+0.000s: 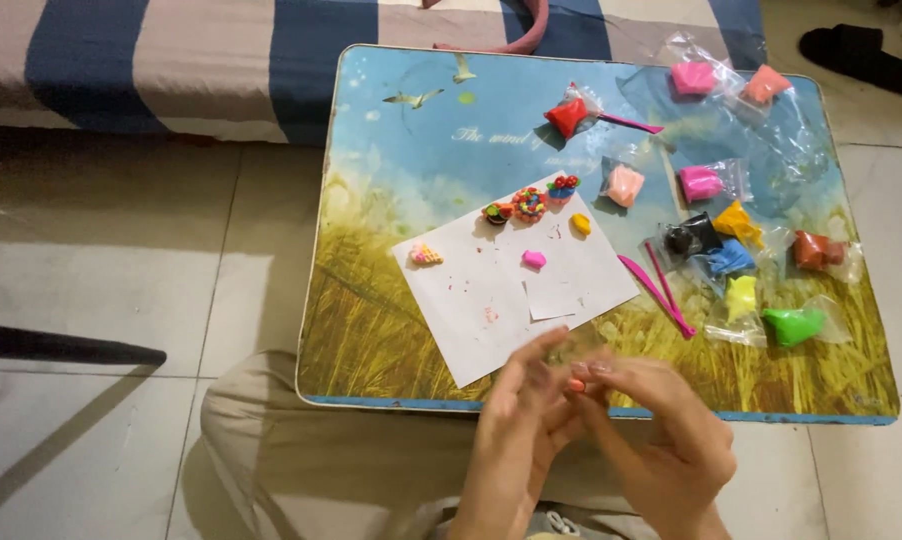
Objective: Molding and assembling miniature food decorations using various colors of modeling clay.
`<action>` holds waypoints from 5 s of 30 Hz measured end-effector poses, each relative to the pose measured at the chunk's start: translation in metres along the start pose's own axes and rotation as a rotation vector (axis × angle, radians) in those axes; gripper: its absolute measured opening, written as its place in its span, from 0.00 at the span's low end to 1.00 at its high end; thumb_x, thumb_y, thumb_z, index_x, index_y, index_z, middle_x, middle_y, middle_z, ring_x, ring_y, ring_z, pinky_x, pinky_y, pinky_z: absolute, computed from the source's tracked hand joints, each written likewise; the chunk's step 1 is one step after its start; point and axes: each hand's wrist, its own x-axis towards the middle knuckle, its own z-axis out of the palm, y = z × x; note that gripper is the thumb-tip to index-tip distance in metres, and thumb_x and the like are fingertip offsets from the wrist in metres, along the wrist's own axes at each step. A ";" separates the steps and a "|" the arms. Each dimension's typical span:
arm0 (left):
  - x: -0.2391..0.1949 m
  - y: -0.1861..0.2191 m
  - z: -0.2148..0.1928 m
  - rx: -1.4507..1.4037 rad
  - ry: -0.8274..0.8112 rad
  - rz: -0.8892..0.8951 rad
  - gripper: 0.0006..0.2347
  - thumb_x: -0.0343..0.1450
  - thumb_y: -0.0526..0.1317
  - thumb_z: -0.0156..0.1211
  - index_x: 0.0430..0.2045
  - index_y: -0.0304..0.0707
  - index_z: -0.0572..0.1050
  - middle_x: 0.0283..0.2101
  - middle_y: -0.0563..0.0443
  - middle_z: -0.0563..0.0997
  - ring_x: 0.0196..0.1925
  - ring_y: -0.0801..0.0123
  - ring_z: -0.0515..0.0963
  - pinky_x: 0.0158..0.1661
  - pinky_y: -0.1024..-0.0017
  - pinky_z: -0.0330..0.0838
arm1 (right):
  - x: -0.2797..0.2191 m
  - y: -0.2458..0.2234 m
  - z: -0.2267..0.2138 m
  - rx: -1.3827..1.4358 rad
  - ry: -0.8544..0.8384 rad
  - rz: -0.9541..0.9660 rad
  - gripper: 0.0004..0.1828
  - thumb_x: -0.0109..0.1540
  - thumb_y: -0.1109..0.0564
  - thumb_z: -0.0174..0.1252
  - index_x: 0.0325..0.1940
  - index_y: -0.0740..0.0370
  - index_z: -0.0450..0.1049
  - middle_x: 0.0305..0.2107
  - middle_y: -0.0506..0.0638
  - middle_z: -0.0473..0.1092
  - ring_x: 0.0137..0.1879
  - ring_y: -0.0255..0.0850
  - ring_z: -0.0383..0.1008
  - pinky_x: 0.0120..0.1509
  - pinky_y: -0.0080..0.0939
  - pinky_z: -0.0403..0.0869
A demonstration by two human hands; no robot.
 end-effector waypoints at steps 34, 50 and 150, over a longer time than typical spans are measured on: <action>-0.005 -0.008 -0.023 0.219 0.134 0.112 0.23 0.63 0.24 0.70 0.54 0.23 0.76 0.35 0.36 0.89 0.35 0.67 0.86 0.41 0.74 0.81 | 0.002 0.007 -0.017 -0.222 -0.154 -0.200 0.22 0.45 0.60 0.75 0.44 0.58 0.82 0.41 0.51 0.78 0.48 0.39 0.76 0.57 0.41 0.75; -0.008 0.019 -0.029 0.345 0.139 0.157 0.30 0.63 0.30 0.70 0.63 0.30 0.67 0.36 0.33 0.90 0.35 0.66 0.88 0.37 0.78 0.81 | 0.004 0.018 0.005 -0.180 -0.106 -0.131 0.29 0.41 0.65 0.77 0.47 0.60 0.81 0.42 0.51 0.73 0.46 0.34 0.76 0.48 0.31 0.81; 0.000 0.086 -0.039 0.547 0.099 -0.079 0.28 0.72 0.43 0.56 0.66 0.26 0.63 0.33 0.34 0.88 0.32 0.62 0.88 0.38 0.71 0.85 | 0.042 0.035 0.035 0.104 -0.382 -0.221 0.19 0.44 0.52 0.76 0.39 0.50 0.85 0.51 0.47 0.77 0.57 0.42 0.68 0.69 0.48 0.70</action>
